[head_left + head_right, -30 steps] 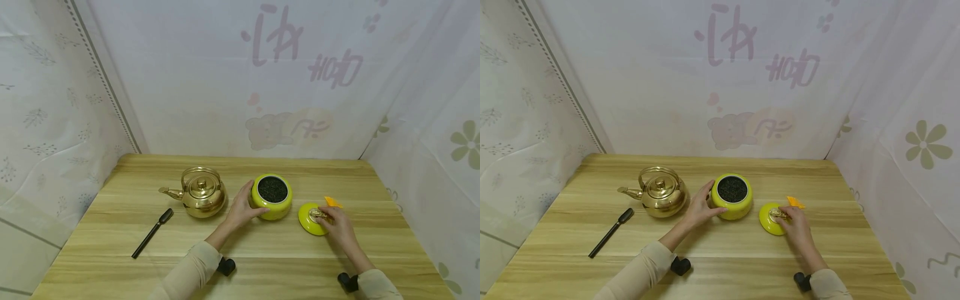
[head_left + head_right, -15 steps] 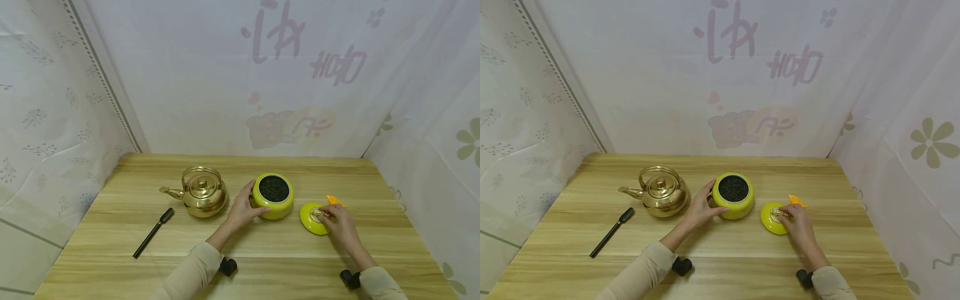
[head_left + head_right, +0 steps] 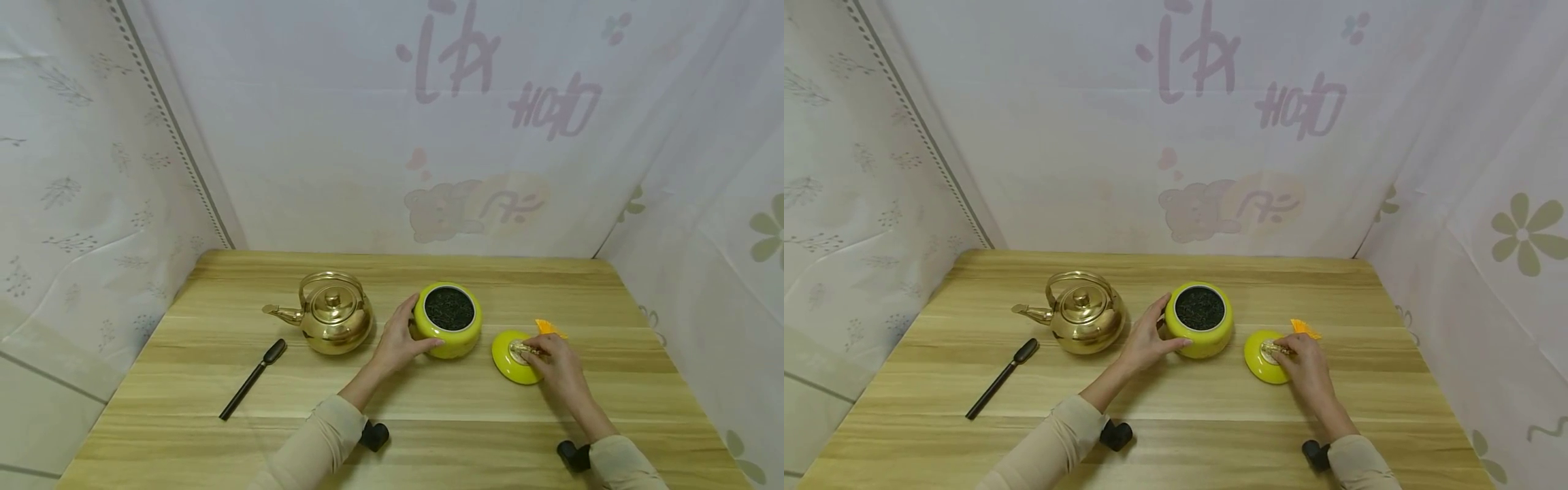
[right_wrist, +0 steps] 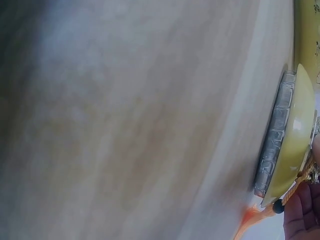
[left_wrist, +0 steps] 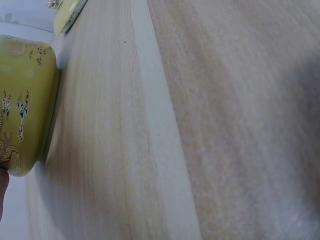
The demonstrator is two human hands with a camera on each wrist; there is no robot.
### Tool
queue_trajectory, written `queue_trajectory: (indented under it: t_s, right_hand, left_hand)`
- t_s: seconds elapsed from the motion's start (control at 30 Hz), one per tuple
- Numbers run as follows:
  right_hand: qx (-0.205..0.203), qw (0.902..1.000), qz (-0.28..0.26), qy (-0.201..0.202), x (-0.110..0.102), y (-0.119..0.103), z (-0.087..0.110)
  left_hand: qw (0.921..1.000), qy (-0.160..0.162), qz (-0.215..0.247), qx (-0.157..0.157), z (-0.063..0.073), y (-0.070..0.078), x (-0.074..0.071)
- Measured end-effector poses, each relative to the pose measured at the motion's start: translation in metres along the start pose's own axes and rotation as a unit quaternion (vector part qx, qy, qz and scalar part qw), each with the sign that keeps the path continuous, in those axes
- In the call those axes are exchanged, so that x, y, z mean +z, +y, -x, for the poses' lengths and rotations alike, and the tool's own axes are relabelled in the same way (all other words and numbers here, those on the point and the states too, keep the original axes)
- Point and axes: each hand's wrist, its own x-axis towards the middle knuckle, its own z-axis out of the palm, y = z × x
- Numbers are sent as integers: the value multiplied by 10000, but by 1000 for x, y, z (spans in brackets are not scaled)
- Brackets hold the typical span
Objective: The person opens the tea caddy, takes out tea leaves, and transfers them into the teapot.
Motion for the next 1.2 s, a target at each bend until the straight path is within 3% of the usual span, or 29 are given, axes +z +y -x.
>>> queue_trajectory:
  t_s: [0.27, 0.53, 0.7, 0.87, 1.03, 1.2]
  right_hand:
    - [-7, 9999, -123, 56, 0, 1, 3]
    - [60, 9976, -644, 251, -4, -3, -2]
    - [-146, 9945, -784, 672, -11, -8, -16]
    - [-37, 9926, -816, 896, -19, -16, -34]
    - [130, 9921, -984, 761, -26, -34, -52]
    - [-233, 9906, -1184, 652, -21, -53, -69]
  left_hand:
    - [10000, 6, -33, -21, 1, 1, 0]
    - [10000, 13, 35, -69, 1, 1, 0]
    - [9999, 19, -10, -118, 1, 1, 1]
    - [10000, 32, -67, 1, 2, 1, 0]
    - [10000, 37, -8, 22, 2, 2, -1]
    - [10000, 31, 6, 2, 2, 1, -1]
